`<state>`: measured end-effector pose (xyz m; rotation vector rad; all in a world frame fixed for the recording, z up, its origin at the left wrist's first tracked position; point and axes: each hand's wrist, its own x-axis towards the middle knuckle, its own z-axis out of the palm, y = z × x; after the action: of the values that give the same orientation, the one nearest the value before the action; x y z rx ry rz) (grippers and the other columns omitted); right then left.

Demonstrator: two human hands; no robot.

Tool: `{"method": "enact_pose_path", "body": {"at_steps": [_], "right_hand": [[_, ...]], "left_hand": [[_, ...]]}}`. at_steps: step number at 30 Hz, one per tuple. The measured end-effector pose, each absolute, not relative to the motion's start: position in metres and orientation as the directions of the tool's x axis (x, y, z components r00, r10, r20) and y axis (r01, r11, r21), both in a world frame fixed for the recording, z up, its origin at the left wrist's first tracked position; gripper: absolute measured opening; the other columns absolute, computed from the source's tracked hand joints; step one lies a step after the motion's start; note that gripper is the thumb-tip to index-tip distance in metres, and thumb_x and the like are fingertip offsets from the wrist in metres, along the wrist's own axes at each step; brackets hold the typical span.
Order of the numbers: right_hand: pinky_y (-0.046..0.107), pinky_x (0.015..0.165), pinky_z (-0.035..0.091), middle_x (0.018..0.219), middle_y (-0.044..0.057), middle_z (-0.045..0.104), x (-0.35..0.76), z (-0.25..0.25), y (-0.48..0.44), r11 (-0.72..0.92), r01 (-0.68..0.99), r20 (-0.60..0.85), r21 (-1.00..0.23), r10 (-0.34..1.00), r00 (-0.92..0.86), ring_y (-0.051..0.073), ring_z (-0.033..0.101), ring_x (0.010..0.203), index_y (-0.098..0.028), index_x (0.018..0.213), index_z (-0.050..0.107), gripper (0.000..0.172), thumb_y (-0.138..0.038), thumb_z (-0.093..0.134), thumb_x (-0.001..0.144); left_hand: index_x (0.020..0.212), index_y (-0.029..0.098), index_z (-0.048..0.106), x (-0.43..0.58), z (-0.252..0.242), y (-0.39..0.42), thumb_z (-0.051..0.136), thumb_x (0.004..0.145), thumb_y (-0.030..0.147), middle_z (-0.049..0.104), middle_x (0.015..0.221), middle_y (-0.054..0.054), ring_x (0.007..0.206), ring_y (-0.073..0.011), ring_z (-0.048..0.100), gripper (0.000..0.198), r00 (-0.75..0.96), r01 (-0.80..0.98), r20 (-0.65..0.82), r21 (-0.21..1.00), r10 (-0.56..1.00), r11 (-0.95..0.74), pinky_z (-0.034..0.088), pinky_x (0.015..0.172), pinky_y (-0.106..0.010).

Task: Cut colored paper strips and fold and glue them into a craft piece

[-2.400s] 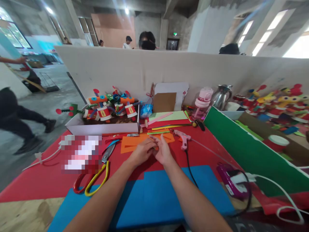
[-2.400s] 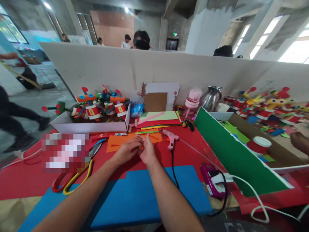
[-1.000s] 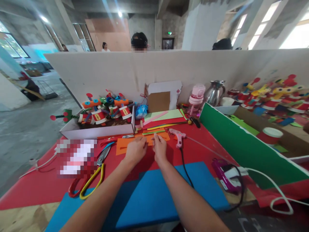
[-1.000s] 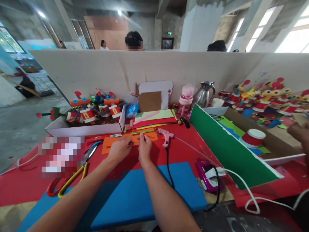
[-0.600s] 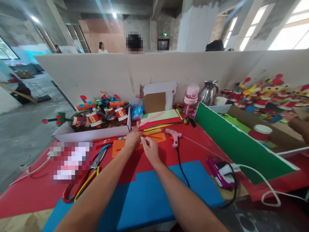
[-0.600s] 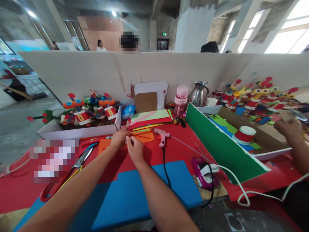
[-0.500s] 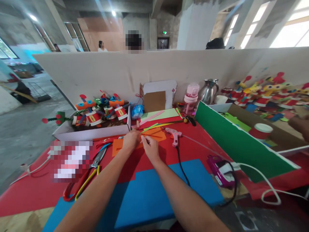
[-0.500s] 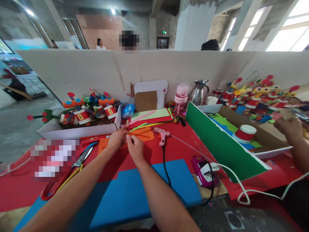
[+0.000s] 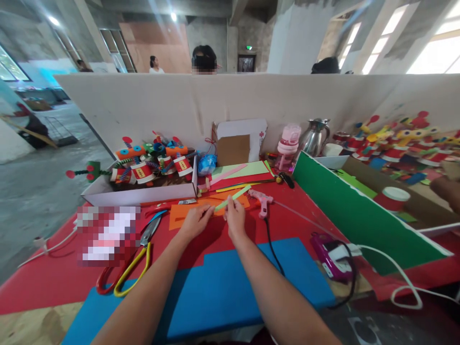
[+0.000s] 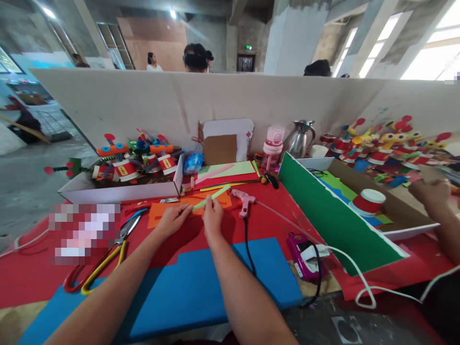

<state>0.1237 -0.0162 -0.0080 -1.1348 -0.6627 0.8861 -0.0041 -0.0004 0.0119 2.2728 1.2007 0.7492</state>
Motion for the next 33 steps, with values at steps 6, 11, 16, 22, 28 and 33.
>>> {"method": "enact_pose_path", "body": {"at_steps": [6, 11, 16, 22, 28, 33], "right_hand": [[0.021, 0.041, 0.03, 0.05, -0.007, 0.043, 0.13, -0.002, -0.015, 0.166, -0.35, -0.09, -0.922, 0.787, 0.611, 0.009, 0.039, 0.044, -0.021, 0.064, 0.046, 0.027, -0.042, 0.051, 0.08], [0.021, 0.047, 0.04, 0.057, -0.006, 0.051, 0.129, -0.006, -0.013, 0.227, -0.386, -0.053, -0.894, 0.802, 0.595, 0.009, 0.048, 0.049, -0.02, 0.072, 0.05, 0.017, -0.035, 0.05, 0.08], [0.018, 0.037, 0.031, 0.055, -0.008, 0.051, 0.126, -0.006, -0.013, 0.196, -0.402, -0.062, -0.894, 0.837, 0.544, 0.006, 0.04, 0.038, -0.02, 0.073, 0.049, 0.016, -0.034, 0.05, 0.081], [0.021, 0.054, 0.047, 0.063, -0.004, 0.057, 0.126, -0.011, -0.007, 0.223, -0.549, -0.172, -0.805, 0.799, 0.576, 0.009, 0.055, 0.053, -0.019, 0.073, 0.052, 0.011, -0.027, 0.049, 0.081], [0.024, 0.068, 0.05, 0.079, 0.0, 0.067, 0.123, -0.019, -0.001, 0.215, -0.661, -0.256, -0.719, 0.802, 0.539, 0.013, 0.062, 0.074, -0.018, 0.082, 0.059, 0.014, -0.031, 0.053, 0.078], [0.025, 0.067, 0.051, 0.075, -0.001, 0.068, 0.118, -0.017, -0.004, 0.244, -0.684, -0.191, -0.688, 0.848, 0.495, 0.013, 0.063, 0.073, -0.019, 0.079, 0.057, 0.016, -0.034, 0.057, 0.075]], "left_hand": [[0.079, 0.017, 0.062, 0.003, 0.016, 0.019, 0.04, 0.089, 0.023, 0.064, 0.081, -0.007, 0.079, -0.0185, 0.059, 0.024, 0.38, 0.813, 0.227, 0.38, 0.897, -0.441, 0.042, 0.069, -0.027], [0.109, 0.019, 0.063, 0.03, 0.016, 0.04, 0.043, 0.086, 0.012, 0.062, 0.113, -0.01, 0.107, -0.0204, 0.057, 0.031, 0.513, 0.824, 0.138, 0.196, 0.847, -0.531, 0.046, 0.086, -0.028], [0.098, 0.014, 0.064, 0.042, 0.016, 0.043, 0.041, 0.087, 0.012, 0.064, 0.105, -0.015, 0.103, -0.0239, 0.061, 0.026, 0.467, 0.874, 0.085, 0.109, 0.88, -0.474, 0.049, 0.079, -0.03], [0.085, 0.016, 0.06, 0.036, 0.027, 0.039, 0.046, 0.081, 0.015, 0.069, 0.08, -0.009, 0.076, -0.0207, 0.066, 0.015, 0.315, 0.874, 0.129, 0.347, 0.94, -0.34, 0.048, 0.065, -0.028], [0.067, 0.018, 0.05, 0.039, 0.034, 0.026, 0.054, 0.07, 0.018, 0.048, 0.047, 0.008, 0.039, -0.0072, 0.042, 0.006, 0.408, 0.404, -0.126, 0.913, 0.904, -0.055, 0.033, 0.042, -0.018], [0.067, 0.017, 0.052, 0.044, 0.028, 0.017, 0.051, 0.075, 0.024, 0.051, 0.055, 0.006, 0.045, -0.0076, 0.043, 0.011, 0.458, 0.422, -0.067, 0.894, 0.886, -0.151, 0.036, 0.048, -0.019]]}}
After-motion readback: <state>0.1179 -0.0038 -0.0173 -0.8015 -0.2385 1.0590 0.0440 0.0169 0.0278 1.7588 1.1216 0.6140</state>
